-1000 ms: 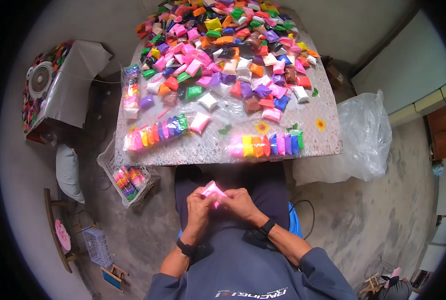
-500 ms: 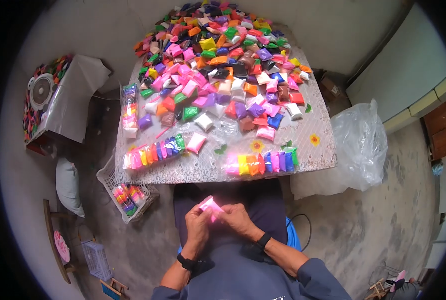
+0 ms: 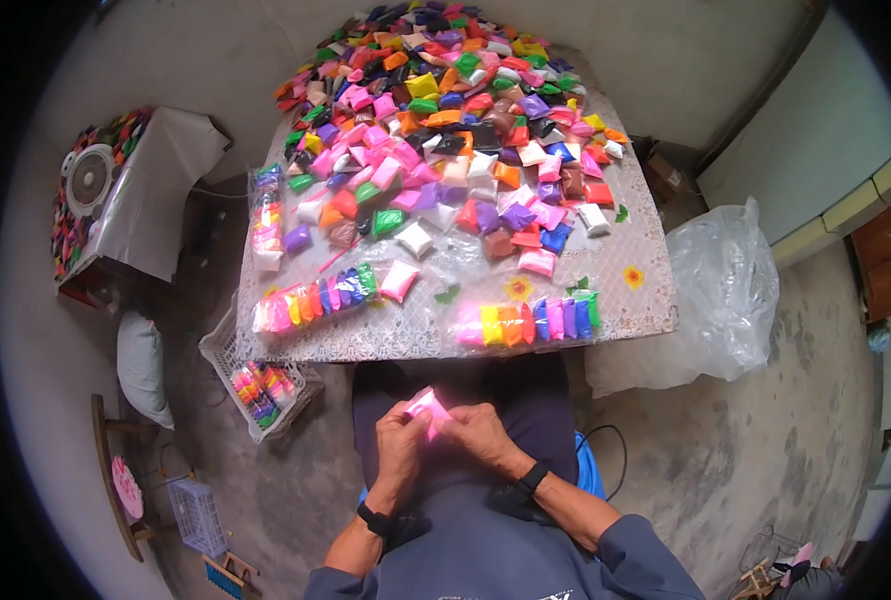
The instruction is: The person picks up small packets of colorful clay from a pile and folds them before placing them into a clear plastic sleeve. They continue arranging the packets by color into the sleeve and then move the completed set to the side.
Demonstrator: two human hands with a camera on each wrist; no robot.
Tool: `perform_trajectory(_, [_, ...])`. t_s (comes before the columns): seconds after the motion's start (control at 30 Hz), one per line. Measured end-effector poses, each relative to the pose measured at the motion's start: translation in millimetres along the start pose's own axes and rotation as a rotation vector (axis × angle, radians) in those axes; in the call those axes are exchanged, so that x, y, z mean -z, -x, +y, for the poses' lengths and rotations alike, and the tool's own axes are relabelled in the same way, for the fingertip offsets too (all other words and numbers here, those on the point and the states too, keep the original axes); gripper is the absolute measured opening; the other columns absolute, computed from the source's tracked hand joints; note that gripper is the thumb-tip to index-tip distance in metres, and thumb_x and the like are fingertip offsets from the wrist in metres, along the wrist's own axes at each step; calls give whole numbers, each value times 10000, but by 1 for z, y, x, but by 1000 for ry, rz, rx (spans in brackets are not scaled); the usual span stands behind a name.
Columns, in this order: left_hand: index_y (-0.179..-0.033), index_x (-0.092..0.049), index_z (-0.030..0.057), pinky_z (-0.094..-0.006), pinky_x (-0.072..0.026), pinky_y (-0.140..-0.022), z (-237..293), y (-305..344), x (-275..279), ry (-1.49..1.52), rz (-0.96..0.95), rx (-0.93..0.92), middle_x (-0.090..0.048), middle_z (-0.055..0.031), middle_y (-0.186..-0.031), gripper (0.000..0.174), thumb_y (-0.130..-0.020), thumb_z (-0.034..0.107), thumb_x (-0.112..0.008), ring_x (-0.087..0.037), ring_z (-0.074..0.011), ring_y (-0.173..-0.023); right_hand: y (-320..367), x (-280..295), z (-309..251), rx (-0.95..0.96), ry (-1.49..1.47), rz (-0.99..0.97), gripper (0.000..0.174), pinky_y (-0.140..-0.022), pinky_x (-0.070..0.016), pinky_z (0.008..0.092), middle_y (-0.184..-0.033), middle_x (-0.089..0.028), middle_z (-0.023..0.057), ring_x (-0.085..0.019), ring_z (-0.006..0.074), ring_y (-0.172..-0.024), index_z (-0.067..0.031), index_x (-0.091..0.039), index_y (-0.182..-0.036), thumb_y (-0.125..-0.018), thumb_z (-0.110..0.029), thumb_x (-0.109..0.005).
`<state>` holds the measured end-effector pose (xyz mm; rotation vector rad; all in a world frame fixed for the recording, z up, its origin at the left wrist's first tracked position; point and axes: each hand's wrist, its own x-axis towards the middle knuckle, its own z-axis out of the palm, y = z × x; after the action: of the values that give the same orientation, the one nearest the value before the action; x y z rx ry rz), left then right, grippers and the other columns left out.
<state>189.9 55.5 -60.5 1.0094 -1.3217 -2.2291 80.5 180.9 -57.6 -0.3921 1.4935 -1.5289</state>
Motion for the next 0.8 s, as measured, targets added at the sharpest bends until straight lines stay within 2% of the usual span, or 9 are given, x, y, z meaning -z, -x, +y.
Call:
perform_trajectory(0.07, [-1159,-699,5,-204,-459,-637,11,3,-9,-16,-19,10,-654,4,-865,262,-916,99,-723,-564,-61,-687,0,-1,-4,-28,8,35,242,-536,-422,251,-665,-634,-23,-544,46,-605,-6,-763,-864,-927,-235,-713])
perform_trajectory(0.1, [-1159,-699,5,-204,-459,-637,11,3,-9,-16,-16,8,-654,4,-865,262,-916,99,-723,-564,-61,-687,0,-1,-4,-28,8,33,242,-536,-422,251,-665,-634,-23,-544,46,-605,-6,-763,-864,-927,-235,-713])
perform_trajectory(0.17, [-1287,-653,-3,-225,-509,-726,11,4,-9,16,-54,39,-686,-43,-1013,373,-923,69,-690,-617,-80,-822,0,1,-4,-65,66,18,309,-577,-432,233,-674,-636,-11,-549,49,-637,6,-767,-900,-943,-295,-709])
perform_trajectory(0.4, [-1287,-650,-5,-226,-521,-735,11,5,-9,-25,-50,46,-694,-59,-1031,375,-925,79,-695,-634,-94,-830,-1,1,0,-52,63,13,293,-567,-423,231,-672,-634,-13,-546,46,-634,0,-770,-895,-938,-284,-716])
perform_trajectory(0.5, [-1279,-658,-4,-225,-520,-724,8,2,-6,13,-49,37,-696,-54,-1009,373,-918,77,-703,-631,-91,-813,-1,-2,-4,-50,66,31,253,-529,-407,249,-653,-620,-33,-537,43,-600,-15,-745,-824,-927,-243,-708])
perform_trajectory(0.7, [-1259,-672,-4,-219,-508,-708,15,1,-6,7,-66,-5,-698,-42,-983,355,-917,86,-701,-622,-81,-800,-2,-5,-9,-45,67,-13,254,-528,-395,242,-664,-617,-40,-533,35,-609,-10,-751,-875,-939,-251,-704])
perform_trajectory(0.77, [-1236,-688,15,-197,-463,-651,20,2,-10,10,-27,-26,-670,-4,-942,368,-900,147,-763,-579,-58,-755,-1,-6,-22,-50,137,-23,278,-602,-449,234,-712,-649,-12,-557,47,-662,9,-769,-937,-947,-264,-712])
perform_trajectory(0.8, [-1236,-688,15,-197,-463,-651,22,1,-10,15,-23,-26,-670,-4,-942,368,-900,147,-763,-579,-58,-755,0,-7,-25,-53,141,-26,278,-602,-449,234,-712,-649,-12,-557,47,-662,9,-769,-937,-947,-264,-712])
